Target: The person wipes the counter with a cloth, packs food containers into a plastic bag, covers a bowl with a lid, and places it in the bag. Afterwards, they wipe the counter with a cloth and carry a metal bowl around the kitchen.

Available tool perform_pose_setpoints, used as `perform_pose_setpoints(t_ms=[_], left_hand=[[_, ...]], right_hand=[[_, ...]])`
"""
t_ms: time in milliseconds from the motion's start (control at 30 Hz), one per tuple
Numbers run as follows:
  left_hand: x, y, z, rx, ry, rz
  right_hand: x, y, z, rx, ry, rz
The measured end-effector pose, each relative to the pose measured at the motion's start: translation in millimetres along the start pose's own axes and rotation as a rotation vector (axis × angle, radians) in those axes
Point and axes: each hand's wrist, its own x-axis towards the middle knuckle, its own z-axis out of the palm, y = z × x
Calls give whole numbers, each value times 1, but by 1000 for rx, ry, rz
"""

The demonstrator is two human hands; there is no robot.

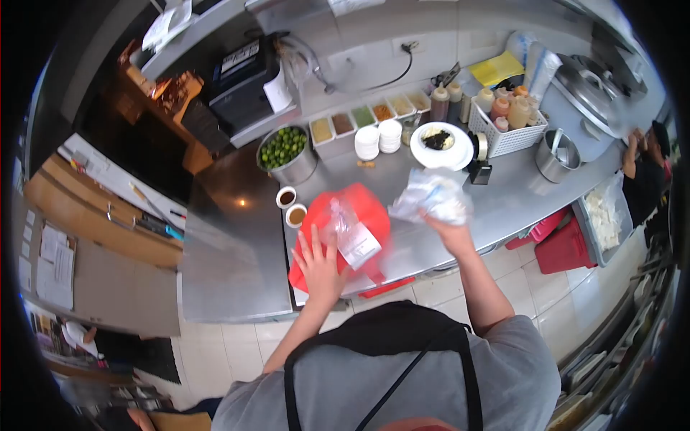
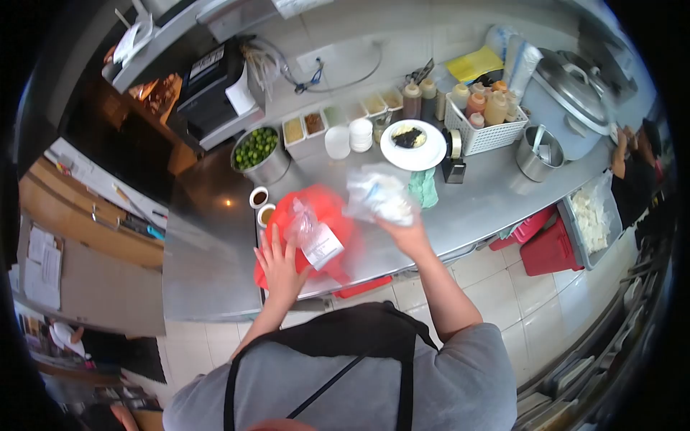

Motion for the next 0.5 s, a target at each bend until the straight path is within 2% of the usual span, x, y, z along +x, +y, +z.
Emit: perform_pose_setpoints(t_ms=[33, 100, 167, 200, 267, 300, 367, 400, 433, 467, 500], left_hand=[[-1, -10, 14, -3, -25, -30], [-5, -38, 38, 3, -4, -77], [-3, -58, 34, -97, -110, -221], [-3, -70, 35, -102, -136, -251], [-4, -91, 36, -455, -33, -232], [-2, -97, 37, -463, -32, -248], [0, -107, 37, -822, 30, -363], [1, -111, 35, -828, 35, -374], [2, -115, 30, -827, 129, -386], [4, -118, 28, -824, 224, -393], [8, -123, 29, -826, 231, -398]], right_hand=[[6, -7, -1, 12, -37, -20], [21, -18, 5, 10, -135, -381], [27, -47, 17, -205, -195, -587], [29, -54, 23, -210, -192, -634], [37, -50, 33, -237, -201, -765], [38, -53, 39, -241, -219, -762], [38, -61, 53, -121, -350, -742], [41, -57, 62, -97, -393, -732], [41, -47, 70, -99, -407, -730], [42, -33, 80, -70, -467, -524], [44, -24, 90, -43, -520, -318]])
